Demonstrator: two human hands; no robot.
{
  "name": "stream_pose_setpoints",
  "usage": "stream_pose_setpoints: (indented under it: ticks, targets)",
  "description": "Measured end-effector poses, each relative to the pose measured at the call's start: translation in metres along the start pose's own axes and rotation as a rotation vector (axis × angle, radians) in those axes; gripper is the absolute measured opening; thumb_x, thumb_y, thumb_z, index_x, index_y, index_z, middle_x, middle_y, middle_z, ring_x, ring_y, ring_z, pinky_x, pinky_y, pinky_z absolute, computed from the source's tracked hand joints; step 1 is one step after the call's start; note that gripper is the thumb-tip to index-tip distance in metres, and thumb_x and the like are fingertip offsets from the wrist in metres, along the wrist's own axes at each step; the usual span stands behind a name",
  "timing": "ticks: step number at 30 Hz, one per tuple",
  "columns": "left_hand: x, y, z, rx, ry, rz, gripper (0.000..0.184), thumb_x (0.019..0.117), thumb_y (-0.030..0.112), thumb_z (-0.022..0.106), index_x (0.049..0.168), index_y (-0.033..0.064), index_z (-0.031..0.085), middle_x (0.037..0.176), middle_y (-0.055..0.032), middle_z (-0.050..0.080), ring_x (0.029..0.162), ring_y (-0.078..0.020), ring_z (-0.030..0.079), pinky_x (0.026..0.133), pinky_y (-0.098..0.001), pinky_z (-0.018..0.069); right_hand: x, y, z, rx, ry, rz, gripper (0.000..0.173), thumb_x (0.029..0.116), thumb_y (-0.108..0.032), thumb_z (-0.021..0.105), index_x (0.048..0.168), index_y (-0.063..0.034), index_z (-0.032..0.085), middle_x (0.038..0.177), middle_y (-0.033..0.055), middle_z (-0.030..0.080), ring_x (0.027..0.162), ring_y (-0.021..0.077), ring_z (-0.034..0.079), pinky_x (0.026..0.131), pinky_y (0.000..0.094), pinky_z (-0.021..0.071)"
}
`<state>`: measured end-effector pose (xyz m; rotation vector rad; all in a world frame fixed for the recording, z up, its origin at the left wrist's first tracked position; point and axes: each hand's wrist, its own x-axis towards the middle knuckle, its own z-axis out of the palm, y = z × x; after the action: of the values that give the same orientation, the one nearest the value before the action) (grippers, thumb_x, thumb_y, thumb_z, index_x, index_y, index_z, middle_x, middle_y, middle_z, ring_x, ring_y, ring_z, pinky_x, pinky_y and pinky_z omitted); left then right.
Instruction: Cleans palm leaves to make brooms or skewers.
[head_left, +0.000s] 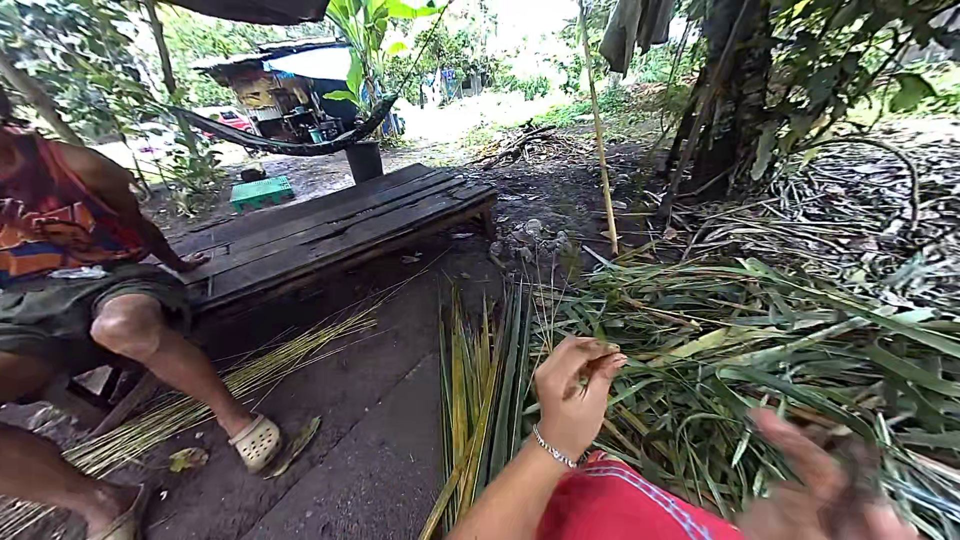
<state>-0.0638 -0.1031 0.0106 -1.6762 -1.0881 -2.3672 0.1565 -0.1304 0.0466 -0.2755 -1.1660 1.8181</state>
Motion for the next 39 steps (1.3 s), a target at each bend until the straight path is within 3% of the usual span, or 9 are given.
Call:
stream_pose_setpoints:
  ticks: [3,5,12,18,23,28,34,37,39]
  targets:
    - [-0.019,0.041,0.016,-0.301,0.118,-0.098,0.018,0.0975,0.015,0.069,0.112,0.0239,0.073,0.108,0.0091,0.073,0.092,-0.0045,0.073,0.077,-0.0244,0.064,-0.002,0.029,0.011,0.102,-0.075,0.102,0.05,0.1045,-0.042,0.051,0.148,-0.0156,0.051,0.073,-0.0125,0.064,0.055,-0.0035,0.052,0.052,0.0152,0.0457]
    - [-0.034,0.058,0.016,-0.363,0.126,-0.143,0.022,0.1002,0.02,0.065,0.118,0.0303,0.069,0.112,0.0118,0.072,0.093,-0.0047,0.073,0.076,-0.0236,0.064,-0.005,0.037,0.022,0.153,-0.032,0.086,0.056,0.1032,-0.04,0.055,0.15,-0.0109,0.046,0.069,-0.0121,0.061,0.054,-0.0034,0.051,0.052,0.0151,0.0448]
    - [-0.041,0.069,0.003,-0.481,0.172,-0.361,0.01,0.1023,0.025,0.06,0.109,0.0307,0.064,0.104,0.0126,0.072,0.088,-0.0038,0.073,0.075,-0.0205,0.0628,-0.007,0.045,0.019,0.168,0.135,-0.075,0.04,0.1038,-0.033,0.055,0.135,-0.009,0.06,0.067,-0.0135,0.059,0.055,-0.0047,0.052,0.053,0.0135,0.0454]
    - [-0.029,0.06,-0.021,-0.47,0.3,-0.329,0.018,0.1091,0.017,0.043,0.105,0.0219,0.061,0.097,0.0085,0.073,0.09,-0.0052,0.073,0.077,-0.0202,0.0617,-0.007,0.031,-0.011,0.357,0.384,-0.243,0.031,0.1049,-0.026,0.052,0.129,-0.0093,0.062,0.058,-0.0081,0.057,0.049,0.0018,0.055,0.051,0.0186,0.0497]
    - [-0.037,0.061,-0.02,-0.543,0.014,-0.271,0.016,0.1007,0.023,0.063,0.116,0.0283,0.067,0.111,0.0098,0.073,0.104,-0.006,0.071,0.089,-0.0222,0.0593,-0.012,0.027,-0.009,0.334,0.306,-0.286,0.035,0.103,-0.03,0.059,0.131,-0.0083,0.061,0.061,-0.0075,0.058,0.052,0.0013,0.056,0.053,0.0177,0.0504]
    - [-0.046,0.073,-0.004,-0.416,-0.29,-0.2,0.022,0.0966,0.019,0.071,0.117,0.0261,0.071,0.115,0.0137,0.072,0.106,-0.0027,0.069,0.091,-0.0211,0.0584,-0.02,0.034,0.018,0.141,0.068,-0.135,0.042,0.1043,-0.035,0.056,0.136,-0.0075,0.062,0.068,-0.0142,0.058,0.057,-0.0062,0.052,0.055,0.0124,0.0449]
    - [-0.052,0.076,-0.007,-0.329,-0.269,-0.086,0.013,0.0976,0.017,0.07,0.11,0.0201,0.071,0.113,0.0108,0.072,0.102,-0.0045,0.071,0.087,-0.0204,0.0597,-0.02,0.026,0.011,-0.002,-0.057,-0.126,0.039,0.1061,-0.032,0.053,0.134,-0.0073,0.064,0.073,-0.0145,0.059,0.06,-0.0089,0.049,0.055,0.0097,0.0417]
    - [-0.054,0.077,-0.004,-0.363,-0.252,-0.155,0.013,0.0969,0.019,0.071,0.11,0.0226,0.072,0.11,0.0108,0.074,0.097,-0.0047,0.073,0.081,-0.0198,0.0615,-0.012,0.009,-0.011,-0.146,-0.005,-0.187,0.036,0.1044,-0.033,0.056,0.13,-0.0107,0.068,0.069,-0.0164,0.058,0.058,-0.0088,0.049,0.053,0.01,0.0422]
    - [-0.053,0.077,-0.002,-0.388,-0.203,-0.208,0.012,0.0962,0.019,0.071,0.107,0.024,0.072,0.109,0.0109,0.075,0.094,-0.0038,0.073,0.079,-0.0194,0.0618,-0.007,-0.004,-0.03,-0.195,0.159,-0.21,0.027,0.102,-0.034,0.059,0.118,-0.016,0.073,0.062,-0.0163,0.055,0.053,-0.0068,0.049,0.052,0.0124,0.0439]
